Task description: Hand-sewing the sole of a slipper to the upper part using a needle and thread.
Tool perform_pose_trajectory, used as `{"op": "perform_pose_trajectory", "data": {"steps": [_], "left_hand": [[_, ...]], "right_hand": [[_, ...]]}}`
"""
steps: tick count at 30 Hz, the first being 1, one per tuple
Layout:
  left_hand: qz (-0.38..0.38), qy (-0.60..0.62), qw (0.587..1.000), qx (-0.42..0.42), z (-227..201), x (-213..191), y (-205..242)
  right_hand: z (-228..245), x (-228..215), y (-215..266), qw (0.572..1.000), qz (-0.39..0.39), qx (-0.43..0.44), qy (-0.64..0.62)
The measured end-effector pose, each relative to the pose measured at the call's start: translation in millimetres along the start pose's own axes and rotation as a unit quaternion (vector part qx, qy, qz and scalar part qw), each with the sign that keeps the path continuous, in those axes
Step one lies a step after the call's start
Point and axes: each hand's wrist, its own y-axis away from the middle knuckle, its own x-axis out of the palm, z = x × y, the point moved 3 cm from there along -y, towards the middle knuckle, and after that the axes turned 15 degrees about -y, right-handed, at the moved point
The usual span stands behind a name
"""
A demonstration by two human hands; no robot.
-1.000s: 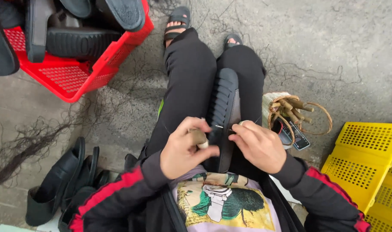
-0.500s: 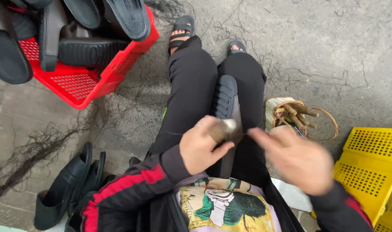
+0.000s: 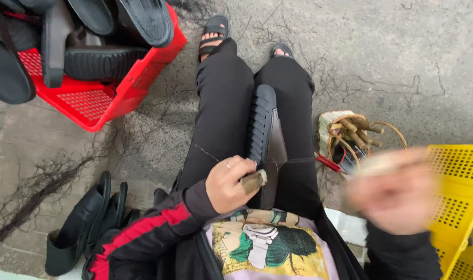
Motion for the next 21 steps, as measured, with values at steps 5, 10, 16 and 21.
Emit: {"op": "perform_pose_trajectory", "data": {"steps": [5,10,16,21], "left_hand": [[0.147,-0.076,0.985,-0.049,15,6,9],[0.285,-0.080,0.951,-0.087,23,2,4],[0.233,0.521,0.773,-0.278,57,8,-64],[0.130,0.498,0.730,-0.449,96,39,-85]], "right_hand": [[31,42,-72,0.919,0.027,0.064,-0.388],[37,95,-56,0.967,0.252,-0.047,0.000],[25,97,-54,0.951,0.188,0.077,-0.233],[17,113,-62,0.954,0.216,0.015,-0.207]]}}
